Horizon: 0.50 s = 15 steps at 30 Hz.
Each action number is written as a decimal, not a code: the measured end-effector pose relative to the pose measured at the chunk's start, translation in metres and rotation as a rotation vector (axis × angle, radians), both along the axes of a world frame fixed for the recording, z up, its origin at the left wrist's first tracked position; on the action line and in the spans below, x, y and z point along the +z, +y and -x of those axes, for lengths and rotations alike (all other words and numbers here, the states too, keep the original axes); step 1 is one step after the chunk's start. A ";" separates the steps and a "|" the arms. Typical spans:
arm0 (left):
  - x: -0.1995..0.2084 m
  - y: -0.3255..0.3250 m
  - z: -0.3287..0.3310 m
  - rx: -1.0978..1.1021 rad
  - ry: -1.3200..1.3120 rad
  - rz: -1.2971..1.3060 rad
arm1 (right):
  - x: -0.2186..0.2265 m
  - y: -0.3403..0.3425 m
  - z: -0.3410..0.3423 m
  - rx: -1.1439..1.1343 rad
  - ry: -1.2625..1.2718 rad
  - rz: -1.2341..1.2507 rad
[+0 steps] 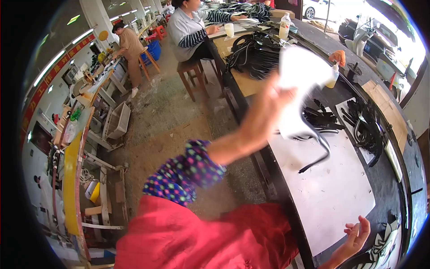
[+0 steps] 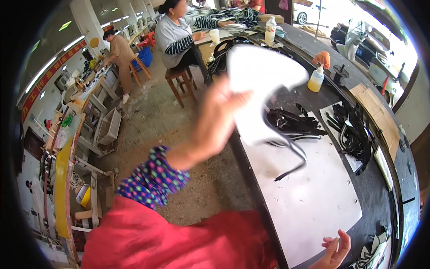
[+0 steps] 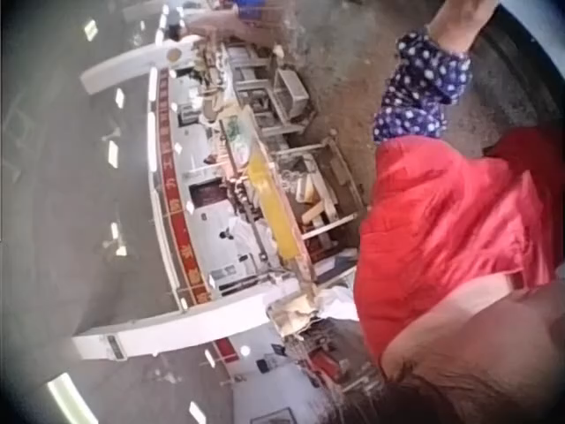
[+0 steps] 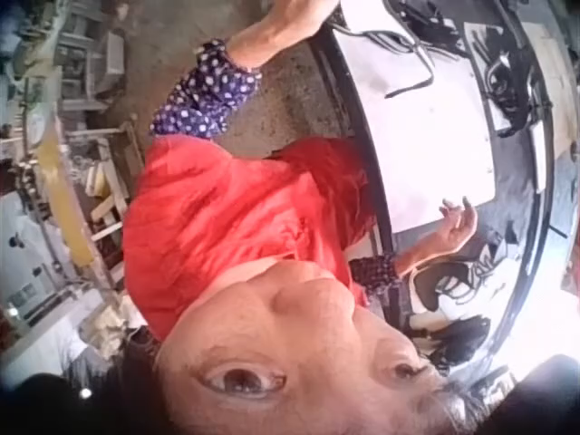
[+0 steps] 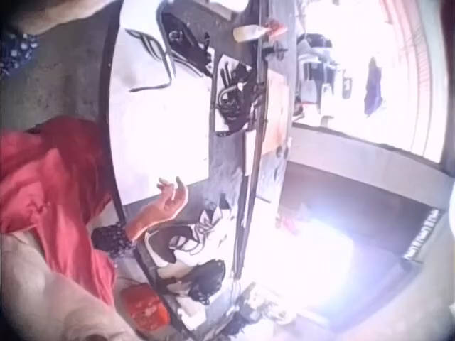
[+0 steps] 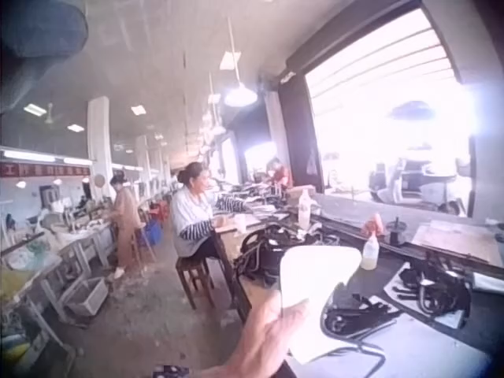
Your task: Applying adhesive strips and organizing shoe upper components at a manufacturing workbench.
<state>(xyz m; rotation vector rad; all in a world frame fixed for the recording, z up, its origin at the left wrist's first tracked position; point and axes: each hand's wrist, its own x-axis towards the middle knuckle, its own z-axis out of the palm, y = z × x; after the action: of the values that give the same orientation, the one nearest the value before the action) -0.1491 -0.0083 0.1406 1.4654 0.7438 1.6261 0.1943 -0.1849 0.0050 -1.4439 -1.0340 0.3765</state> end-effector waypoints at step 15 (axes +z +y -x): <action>0.069 0.299 0.058 0.965 1.063 -0.906 | 0.012 -0.039 0.066 0.647 0.142 0.404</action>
<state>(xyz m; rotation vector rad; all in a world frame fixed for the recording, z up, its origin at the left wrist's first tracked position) -0.2076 0.2910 0.2099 3.0554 1.5828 1.8753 0.1285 -0.2237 0.0175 -1.3713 -1.3455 1.1935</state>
